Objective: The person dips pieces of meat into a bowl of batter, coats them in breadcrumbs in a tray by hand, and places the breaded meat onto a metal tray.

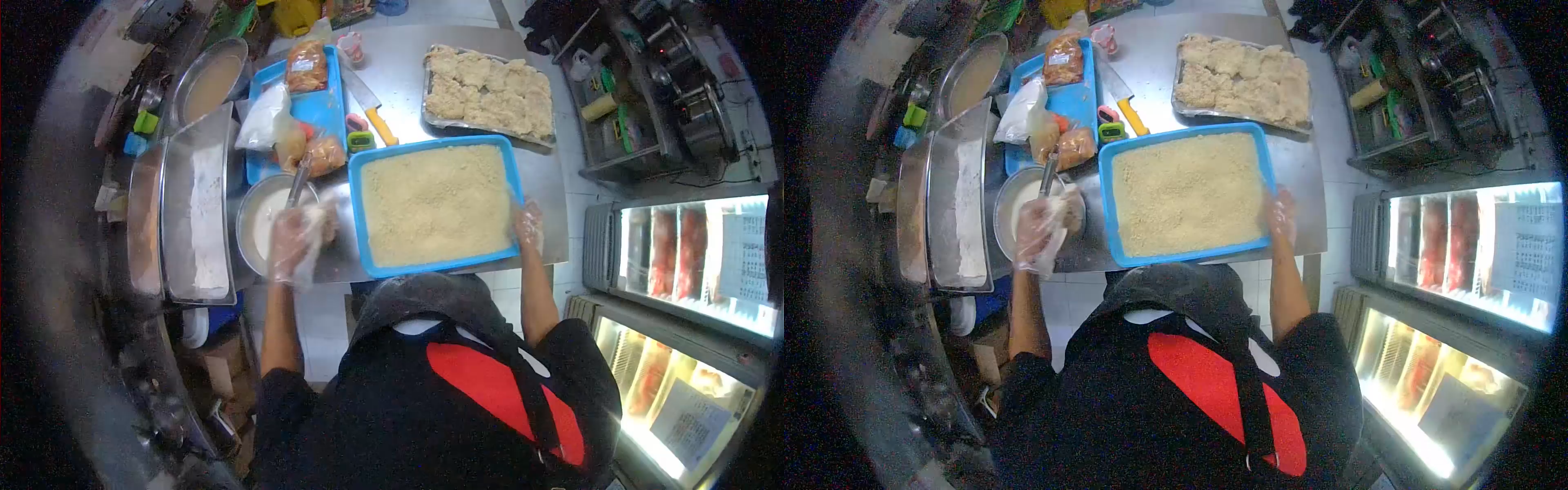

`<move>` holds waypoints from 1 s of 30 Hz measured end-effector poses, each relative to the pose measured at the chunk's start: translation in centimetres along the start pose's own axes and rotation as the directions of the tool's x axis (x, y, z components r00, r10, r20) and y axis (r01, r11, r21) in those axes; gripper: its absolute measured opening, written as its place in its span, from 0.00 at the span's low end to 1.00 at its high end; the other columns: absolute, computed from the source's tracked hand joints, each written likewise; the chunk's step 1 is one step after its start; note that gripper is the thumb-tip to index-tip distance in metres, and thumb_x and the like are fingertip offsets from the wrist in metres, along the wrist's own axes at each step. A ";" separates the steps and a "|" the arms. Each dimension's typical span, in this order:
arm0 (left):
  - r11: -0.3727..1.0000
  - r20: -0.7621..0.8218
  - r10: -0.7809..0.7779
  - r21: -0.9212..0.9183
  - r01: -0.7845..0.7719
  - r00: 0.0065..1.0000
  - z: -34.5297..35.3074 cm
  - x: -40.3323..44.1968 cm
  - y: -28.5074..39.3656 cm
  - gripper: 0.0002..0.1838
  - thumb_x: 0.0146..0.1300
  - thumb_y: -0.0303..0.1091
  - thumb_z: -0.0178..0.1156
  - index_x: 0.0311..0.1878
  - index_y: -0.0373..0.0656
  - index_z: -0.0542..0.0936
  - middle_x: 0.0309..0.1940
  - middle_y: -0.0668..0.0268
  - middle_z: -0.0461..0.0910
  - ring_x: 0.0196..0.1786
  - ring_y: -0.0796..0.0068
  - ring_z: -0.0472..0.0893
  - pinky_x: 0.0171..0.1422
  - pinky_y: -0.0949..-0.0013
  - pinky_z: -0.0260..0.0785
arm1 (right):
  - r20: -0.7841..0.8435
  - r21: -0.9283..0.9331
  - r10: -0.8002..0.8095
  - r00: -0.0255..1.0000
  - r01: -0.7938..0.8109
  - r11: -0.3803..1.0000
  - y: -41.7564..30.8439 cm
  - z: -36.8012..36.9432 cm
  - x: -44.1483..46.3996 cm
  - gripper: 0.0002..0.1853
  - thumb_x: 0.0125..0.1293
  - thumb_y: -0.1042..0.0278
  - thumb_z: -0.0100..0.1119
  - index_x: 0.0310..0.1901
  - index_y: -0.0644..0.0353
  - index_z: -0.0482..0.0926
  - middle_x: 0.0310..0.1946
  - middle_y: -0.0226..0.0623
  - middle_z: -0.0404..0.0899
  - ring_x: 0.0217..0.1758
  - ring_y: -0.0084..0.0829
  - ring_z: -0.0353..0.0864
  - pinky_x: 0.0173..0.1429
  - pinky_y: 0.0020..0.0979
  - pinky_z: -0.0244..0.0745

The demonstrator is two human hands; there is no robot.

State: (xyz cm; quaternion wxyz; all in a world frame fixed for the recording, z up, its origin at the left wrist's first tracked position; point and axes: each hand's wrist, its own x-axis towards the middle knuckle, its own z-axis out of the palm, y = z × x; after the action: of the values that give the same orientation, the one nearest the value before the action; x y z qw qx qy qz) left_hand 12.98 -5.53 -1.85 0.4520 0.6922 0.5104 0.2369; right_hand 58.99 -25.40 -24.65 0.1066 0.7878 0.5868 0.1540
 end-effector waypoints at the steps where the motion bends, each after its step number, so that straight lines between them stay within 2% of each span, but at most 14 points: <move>1: 0.999 0.122 -0.023 -0.037 0.028 0.992 1.7 0.2 2.4 0.12 0.54 0.37 0.58 0.33 0.37 0.80 0.21 0.66 0.78 0.25 0.77 0.74 0.30 0.70 0.66 | 0.034 -0.023 -0.002 0.999 0.002 1.000 0.2 -0.4 0.0 0.16 0.57 0.67 0.46 0.47 0.55 0.72 0.44 0.41 0.72 0.49 0.38 0.71 0.56 0.39 0.65; 4: 0.999 0.224 0.039 -0.033 -0.032 0.974 9.8 2.9 -2.9 0.10 0.57 0.35 0.59 0.28 0.36 0.79 0.22 0.65 0.80 0.26 0.77 0.77 0.31 0.69 0.69 | -0.036 -0.296 0.042 0.998 -0.051 0.954 -0.5 2.6 -1.1 0.16 0.58 0.67 0.46 0.48 0.58 0.72 0.48 0.44 0.71 0.54 0.41 0.68 0.62 0.41 0.60; 7: 0.926 0.203 0.135 0.321 -0.196 0.970 14.1 4.6 -1.9 0.11 0.53 0.38 0.58 0.26 0.38 0.77 0.22 0.55 0.78 0.26 0.58 0.77 0.30 0.61 0.68 | 0.358 0.554 0.323 0.876 -0.478 0.682 -1.4 -8.4 2.6 0.27 0.59 0.58 0.51 0.58 0.63 0.64 0.57 0.49 0.64 0.63 0.46 0.60 0.68 0.41 0.50; 11: 0.854 0.060 0.189 0.482 -0.194 0.980 14.1 4.8 -4.6 0.12 0.52 0.40 0.57 0.26 0.39 0.76 0.24 0.51 0.77 0.29 0.49 0.76 0.34 0.57 0.69 | -0.105 0.704 -0.012 0.994 0.082 0.706 -5.9 -12.6 2.2 0.44 0.51 0.48 0.60 0.64 0.63 0.53 0.64 0.52 0.51 0.68 0.50 0.48 0.70 0.40 0.44; 14: 0.987 -0.122 0.059 -0.139 -0.076 0.991 9.4 2.3 -3.7 0.10 0.53 0.36 0.58 0.32 0.38 0.78 0.22 0.59 0.77 0.26 0.69 0.75 0.33 0.66 0.67 | 0.086 0.628 0.008 0.996 -0.060 0.776 -7.9 -12.9 3.1 0.41 0.53 0.54 0.59 0.64 0.63 0.53 0.63 0.53 0.54 0.67 0.51 0.50 0.68 0.42 0.47; 15: 0.998 -0.186 0.028 -0.048 -0.037 0.982 7.2 1.5 -3.8 0.10 0.52 0.34 0.58 0.33 0.37 0.78 0.22 0.61 0.77 0.26 0.73 0.74 0.33 0.67 0.67 | 0.164 0.612 0.073 0.984 -0.159 0.775 -8.3 -12.4 3.9 0.39 0.53 0.56 0.59 0.64 0.63 0.53 0.63 0.54 0.54 0.66 0.52 0.51 0.68 0.43 0.48; 18: 1.000 -0.466 -0.004 -0.004 0.002 0.885 2.7 -1.1 -7.7 0.10 0.51 0.32 0.59 0.34 0.35 0.79 0.24 0.60 0.78 0.29 0.76 0.76 0.33 0.70 0.66 | 0.326 0.797 0.315 0.891 -0.439 0.416 -11.1 -6.0 3.8 0.32 0.55 0.61 0.55 0.61 0.60 0.59 0.60 0.53 0.59 0.62 0.51 0.58 0.66 0.43 0.52; 19: 0.999 -0.517 -0.002 -0.039 -0.021 0.856 2.0 -1.7 -8.1 0.10 0.51 0.32 0.58 0.34 0.35 0.79 0.24 0.59 0.78 0.29 0.76 0.76 0.33 0.70 0.66 | 0.242 0.940 0.312 0.919 -0.302 0.158 -12.1 -3.5 3.3 0.28 0.56 0.62 0.53 0.59 0.59 0.63 0.58 0.53 0.62 0.60 0.50 0.61 0.65 0.43 0.53; 21: 0.992 -0.622 -0.007 -0.101 -0.071 0.783 0.8 -2.9 -8.8 0.10 0.51 0.32 0.58 0.34 0.35 0.79 0.24 0.57 0.78 0.30 0.75 0.77 0.33 0.70 0.66 | 0.135 0.976 0.162 0.978 -0.160 0.151 -12.1 -4.2 4.4 0.23 0.57 0.64 0.51 0.55 0.59 0.68 0.54 0.51 0.67 0.57 0.47 0.65 0.64 0.42 0.56; 23: 0.997 -0.606 -0.060 -0.001 0.075 0.793 0.0 -3.3 -8.6 0.11 0.53 0.29 0.56 0.38 0.34 0.78 0.28 0.59 0.79 0.32 0.75 0.77 0.36 0.71 0.67 | 0.209 0.767 -0.173 0.963 -0.051 0.640 -9.7 -9.8 7.3 0.19 0.58 0.63 0.51 0.51 0.60 0.72 0.50 0.49 0.71 0.55 0.44 0.68 0.62 0.41 0.58; 25: 0.969 -0.588 -0.134 0.091 0.230 0.798 -0.5 -3.6 -8.5 0.12 0.54 0.27 0.54 0.42 0.33 0.77 0.32 0.62 0.79 0.34 0.74 0.77 0.38 0.72 0.68 | 0.042 0.979 -0.136 0.990 -0.014 0.203 -7.0 -10.4 9.2 0.16 0.61 0.63 0.50 0.49 0.61 0.74 0.44 0.45 0.76 0.49 0.34 0.74 0.54 0.32 0.66; 26: 0.983 -0.573 -0.171 -0.048 0.176 0.801 -0.1 -3.6 -11.4 0.12 0.55 0.26 0.53 0.42 0.32 0.77 0.32 0.63 0.79 0.34 0.75 0.77 0.39 0.72 0.68 | -0.029 0.981 -0.063 0.998 0.040 0.189 -5.4 -14.3 10.2 0.14 0.62 0.65 0.50 0.47 0.59 0.74 0.41 0.44 0.78 0.45 0.27 0.77 0.48 0.26 0.71; 29: 0.998 -0.656 -0.064 -0.048 0.044 0.752 0.8 -3.7 -8.1 0.11 0.56 0.27 0.53 0.41 0.32 0.77 0.31 0.64 0.79 0.34 0.76 0.76 0.39 0.74 0.67 | 0.177 0.885 0.020 0.984 -0.150 -0.442 -3.6 -24.3 11.4 0.14 0.64 0.64 0.49 0.48 0.60 0.74 0.40 0.44 0.78 0.46 0.30 0.76 0.50 0.29 0.70; 30: 0.953 -0.608 -0.172 -0.302 -0.026 0.775 0.7 -3.7 -9.1 0.11 0.56 0.26 0.54 0.42 0.34 0.77 0.33 0.64 0.78 0.35 0.78 0.75 0.39 0.76 0.67 | 0.212 0.816 0.044 0.976 -0.152 -0.557 -3.6 -26.2 11.8 0.14 0.64 0.63 0.49 0.48 0.60 0.74 0.41 0.44 0.78 0.46 0.30 0.76 0.50 0.29 0.70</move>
State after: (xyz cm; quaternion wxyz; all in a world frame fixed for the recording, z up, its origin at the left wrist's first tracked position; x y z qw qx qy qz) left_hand 7.67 -8.61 -9.61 0.3626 0.4778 0.6174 0.5089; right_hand 49.32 -13.42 -0.18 -0.6381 0.5293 0.3249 -0.4551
